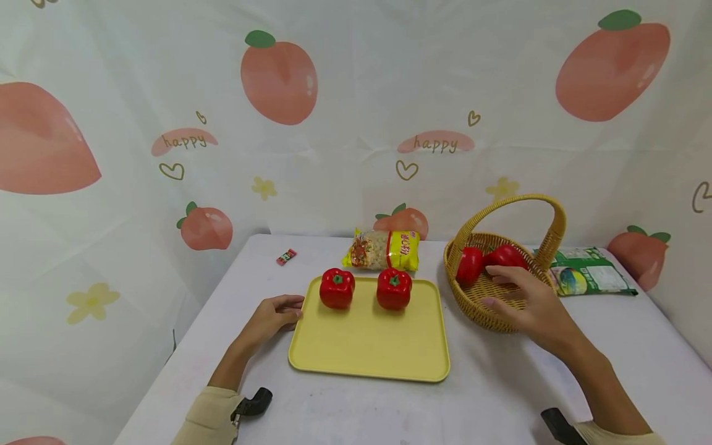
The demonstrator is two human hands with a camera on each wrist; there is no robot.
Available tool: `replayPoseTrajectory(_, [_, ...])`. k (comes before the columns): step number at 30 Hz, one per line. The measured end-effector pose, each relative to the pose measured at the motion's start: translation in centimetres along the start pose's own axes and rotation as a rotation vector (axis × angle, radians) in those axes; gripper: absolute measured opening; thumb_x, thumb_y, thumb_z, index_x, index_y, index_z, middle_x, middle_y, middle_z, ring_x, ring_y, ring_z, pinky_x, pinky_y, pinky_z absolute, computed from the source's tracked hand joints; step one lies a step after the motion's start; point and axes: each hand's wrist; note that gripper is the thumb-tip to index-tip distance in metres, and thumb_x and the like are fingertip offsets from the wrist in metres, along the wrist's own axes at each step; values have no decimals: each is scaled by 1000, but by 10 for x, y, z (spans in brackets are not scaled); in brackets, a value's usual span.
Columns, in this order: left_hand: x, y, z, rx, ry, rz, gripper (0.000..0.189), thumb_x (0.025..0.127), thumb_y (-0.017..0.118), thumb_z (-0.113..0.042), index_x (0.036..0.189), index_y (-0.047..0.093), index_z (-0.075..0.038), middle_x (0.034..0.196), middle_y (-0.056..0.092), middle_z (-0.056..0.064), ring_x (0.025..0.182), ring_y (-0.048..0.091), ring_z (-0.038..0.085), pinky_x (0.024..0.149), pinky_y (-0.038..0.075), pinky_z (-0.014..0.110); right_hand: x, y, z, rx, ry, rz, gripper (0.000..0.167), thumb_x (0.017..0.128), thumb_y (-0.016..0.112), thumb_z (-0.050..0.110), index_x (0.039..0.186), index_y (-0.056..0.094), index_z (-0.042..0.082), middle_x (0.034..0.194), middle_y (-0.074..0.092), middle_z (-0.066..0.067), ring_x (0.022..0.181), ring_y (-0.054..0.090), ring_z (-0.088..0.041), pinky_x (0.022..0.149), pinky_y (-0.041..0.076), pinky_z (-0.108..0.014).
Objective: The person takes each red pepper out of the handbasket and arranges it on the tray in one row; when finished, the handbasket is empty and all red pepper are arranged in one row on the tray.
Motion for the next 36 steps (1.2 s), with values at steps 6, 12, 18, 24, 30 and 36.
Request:
replayPoseTrajectory(6, [0,1,0,3,-3,-3,38,99,70,-3,136,68,1,121,74,10,101,71,16,81,64,29,7,-13,-4,-35,40,9,54,96,79,16,145,59,5,136,64,-18,105,61,7,77,52,-7])
replayPoseTrajectory(12, [0,0,-1,-3,-10,-11,38,98,70,-2,136,69,1,120,74,10,100,71,16,80,64,29,19,-20,-10,-46,90,-2,57,99,77,22,148,55,4,136,65,-23,108,65,-3,74,50,-5])
replayPoseTrajectory(18, [-1,0,-2,-1,1,-7,38,98,70,-2,135,68,2,120,74,12,99,72,17,78,64,28,34,-26,-21,-41,143,3,60,101,74,28,151,53,5,136,64,-28,101,49,20,77,43,0])
replayPoseTrajectory(24, [-1,0,-1,-6,-1,-9,38,98,70,-2,135,69,1,120,74,10,101,72,17,79,64,28,48,-28,-31,-53,170,15,60,101,73,30,152,52,5,136,64,-29,106,61,-3,76,41,0])
replayPoseTrajectory(30, [-1,0,0,-13,2,-6,37,98,70,-3,135,69,1,120,74,10,101,71,16,79,63,28,62,-33,-42,-60,181,59,61,102,72,29,153,50,3,141,61,-29,114,59,-11,76,42,-4])
replayPoseTrajectory(36, [0,-1,0,-19,2,0,38,97,70,-2,135,69,1,120,74,11,99,70,15,77,62,26,73,-37,-48,-63,202,59,63,102,73,32,153,50,3,143,61,-28,111,56,0,74,43,-7])
Point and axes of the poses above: each hand's wrist, its own x-axis towards the middle knuckle, its own y-axis out of the palm, z = x × y
